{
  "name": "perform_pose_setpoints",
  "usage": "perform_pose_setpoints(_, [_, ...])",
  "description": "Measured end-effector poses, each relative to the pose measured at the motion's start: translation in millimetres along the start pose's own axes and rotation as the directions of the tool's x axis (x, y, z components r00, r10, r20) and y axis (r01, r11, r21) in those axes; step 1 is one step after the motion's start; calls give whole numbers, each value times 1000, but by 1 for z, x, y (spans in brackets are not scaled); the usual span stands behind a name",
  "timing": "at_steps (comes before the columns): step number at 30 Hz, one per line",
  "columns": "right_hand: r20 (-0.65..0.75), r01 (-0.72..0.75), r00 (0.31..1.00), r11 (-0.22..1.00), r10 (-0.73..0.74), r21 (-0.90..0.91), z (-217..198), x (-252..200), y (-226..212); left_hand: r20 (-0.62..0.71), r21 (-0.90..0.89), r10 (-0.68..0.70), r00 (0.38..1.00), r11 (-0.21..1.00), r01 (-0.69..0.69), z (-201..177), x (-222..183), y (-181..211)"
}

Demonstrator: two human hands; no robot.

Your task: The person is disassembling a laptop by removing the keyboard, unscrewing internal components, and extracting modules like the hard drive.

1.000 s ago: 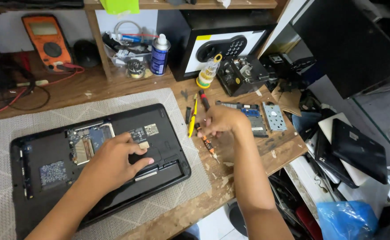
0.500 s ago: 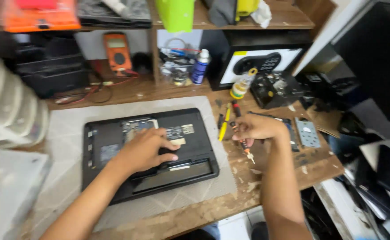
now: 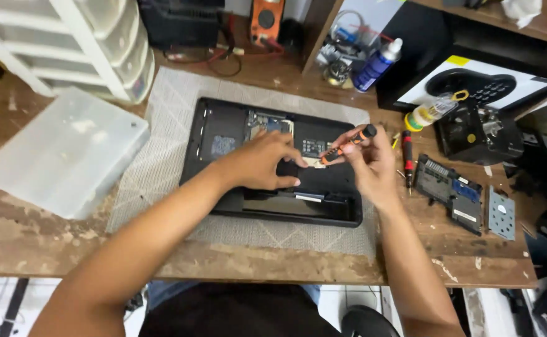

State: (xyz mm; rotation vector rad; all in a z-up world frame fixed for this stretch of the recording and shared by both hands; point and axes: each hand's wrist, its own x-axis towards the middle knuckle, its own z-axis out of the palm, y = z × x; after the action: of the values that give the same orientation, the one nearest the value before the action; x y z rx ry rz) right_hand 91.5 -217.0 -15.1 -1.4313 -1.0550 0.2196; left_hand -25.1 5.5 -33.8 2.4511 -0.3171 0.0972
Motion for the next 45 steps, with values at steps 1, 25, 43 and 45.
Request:
perform_pose_setpoints(1, [7,-10,1000,1000,10,-2,4,-1,1,-2,-11,-5,1000,1000,5,0,-1,-2])
perform_pose_setpoints(25, [40,147,989,965,-142,-217,24,-8,-7,22,-185,17,1000,983,-13,-16,-3,8])
perform_pose_setpoints(43, [129,367,927,921,-351,-131,28,-4,2,32,-224,-1,999,974,8,-14,-1,6])
perform_pose_setpoints(45, [207,319,924,947,-321,44,35,-3,-11,23,-254,-6,1000,967,11,-9,-2,1])
